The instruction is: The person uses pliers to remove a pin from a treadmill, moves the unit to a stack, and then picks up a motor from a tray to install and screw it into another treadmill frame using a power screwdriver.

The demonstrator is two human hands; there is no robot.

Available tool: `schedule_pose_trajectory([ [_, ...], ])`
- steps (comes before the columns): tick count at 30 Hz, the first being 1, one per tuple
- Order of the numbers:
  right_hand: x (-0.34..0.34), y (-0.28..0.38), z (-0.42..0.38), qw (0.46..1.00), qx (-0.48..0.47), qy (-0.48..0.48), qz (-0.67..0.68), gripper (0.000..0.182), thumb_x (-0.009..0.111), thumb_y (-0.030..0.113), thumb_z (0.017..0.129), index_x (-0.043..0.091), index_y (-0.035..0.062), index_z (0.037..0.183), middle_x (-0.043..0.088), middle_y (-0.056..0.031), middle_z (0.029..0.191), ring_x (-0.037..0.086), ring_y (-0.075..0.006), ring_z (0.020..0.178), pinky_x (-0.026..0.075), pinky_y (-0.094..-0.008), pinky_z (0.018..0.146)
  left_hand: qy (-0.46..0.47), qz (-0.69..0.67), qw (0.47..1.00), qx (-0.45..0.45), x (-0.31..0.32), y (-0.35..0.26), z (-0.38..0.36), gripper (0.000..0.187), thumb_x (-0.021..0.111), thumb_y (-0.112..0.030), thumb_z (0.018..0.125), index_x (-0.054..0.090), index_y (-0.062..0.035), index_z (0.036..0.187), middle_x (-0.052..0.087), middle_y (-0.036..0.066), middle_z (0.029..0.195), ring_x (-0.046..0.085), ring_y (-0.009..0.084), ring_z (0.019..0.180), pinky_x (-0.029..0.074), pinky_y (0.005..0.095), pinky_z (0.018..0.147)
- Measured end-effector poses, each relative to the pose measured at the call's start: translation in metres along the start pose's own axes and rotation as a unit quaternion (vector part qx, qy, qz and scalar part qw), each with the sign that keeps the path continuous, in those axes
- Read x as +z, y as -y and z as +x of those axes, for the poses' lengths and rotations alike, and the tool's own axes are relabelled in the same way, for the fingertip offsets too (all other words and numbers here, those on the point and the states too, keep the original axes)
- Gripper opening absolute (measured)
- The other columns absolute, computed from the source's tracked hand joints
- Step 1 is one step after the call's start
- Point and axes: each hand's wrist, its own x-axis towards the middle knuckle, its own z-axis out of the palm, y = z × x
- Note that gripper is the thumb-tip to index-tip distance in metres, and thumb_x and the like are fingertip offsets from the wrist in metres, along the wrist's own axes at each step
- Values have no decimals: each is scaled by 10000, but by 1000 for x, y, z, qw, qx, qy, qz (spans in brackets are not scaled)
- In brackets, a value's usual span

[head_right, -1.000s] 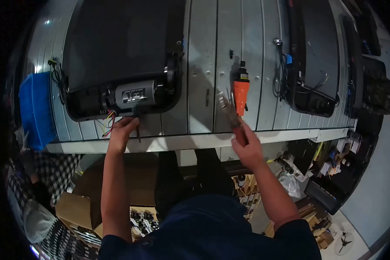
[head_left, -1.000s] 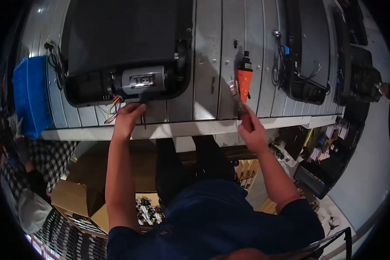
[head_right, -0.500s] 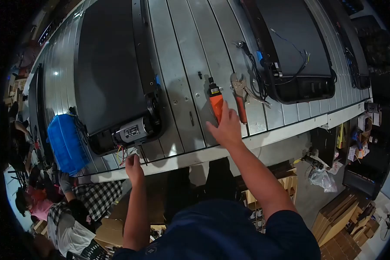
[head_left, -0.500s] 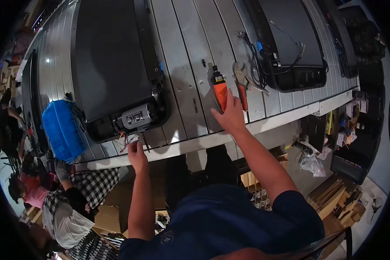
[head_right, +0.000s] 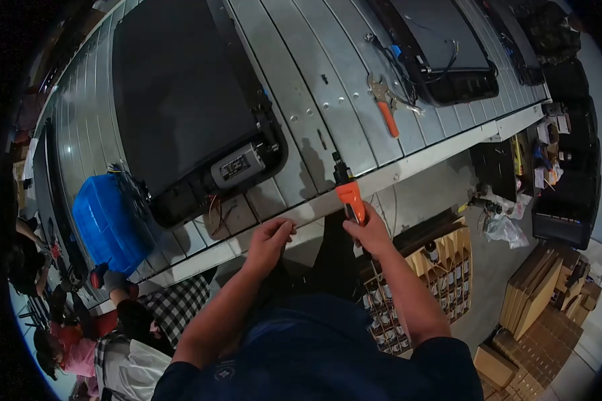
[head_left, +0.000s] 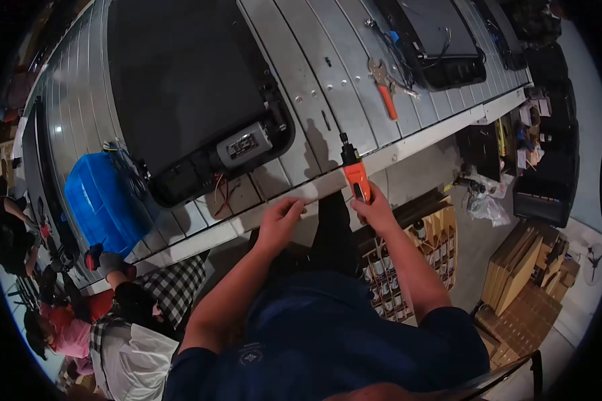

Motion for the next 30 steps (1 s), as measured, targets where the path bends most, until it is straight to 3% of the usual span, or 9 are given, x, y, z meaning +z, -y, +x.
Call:
schedule_pose_trajectory([
  [3,57,-13,-80,994,78,79,14,685,773,94,899,499,127,1527,590,14,854,555,-102,583,439,-283,523,-17,-77,997,15,-1,-3,1,402,610,-337,1106,666,-40,1370,715,-1,1150,637,111,975,503,297,876],
  [6,96,-64,-112,990,78,101,67,686,772,90,904,503,136,1534,596,17,871,543,-89,598,432,-275,527,6,-157,987,-17,-8,16,2,414,612,-328,1110,637,-46,1411,714,14,1162,644,123,977,505,309,897],
  [10,109,-104,-132,982,97,153,57,666,778,107,917,508,139,1525,600,10,879,543,-81,629,432,-267,537,25,-239,969,-64,-22,73,-15,340,626,-275,1104,665,-30,1336,714,39,1138,660,141,987,530,337,923],
  [16,123,-174,-119,964,131,203,110,677,772,154,943,465,143,1546,588,3,885,541,-93,632,435,-264,536,-33,-296,949,-99,-17,114,-32,350,607,-301,1109,662,-6,1290,721,109,1181,674,233,1060,547,376,975],
  [19,126,-173,-102,961,137,215,107,668,764,180,955,456,142,1546,597,2,904,546,-98,628,437,-260,535,-37,-295,950,-97,-24,123,-25,377,589,-309,1117,635,-1,1327,718,130,1243,678,269,1118,542,410,1019],
  [22,136,-166,-84,960,145,205,122,642,737,110,953,454,132,1529,562,16,845,541,-81,611,440,-255,527,-37,-283,953,-100,-34,117,-8,397,567,-317,1126,614,3,1357,707,144,1289,673,287,1171,536,427,1048],
  [25,144,-178,-63,964,122,213,100,643,774,181,949,478,124,1517,622,-1,1003,601,-100,777,514,-276,690,-37,-270,958,-84,-42,116,5,406,541,-322,1135,608,5,1367,701,154,1307,668,297,1198,532,433,1068],
  [30,159,-180,-50,975,88,181,90,663,797,151,928,494,110,1516,621,-20,1213,613,-119,1067,513,-318,963,-7,-276,959,-60,-57,122,16,408,514,-320,1145,605,7,1371,698,164,1312,668,300,1203,526,437,1089],
])
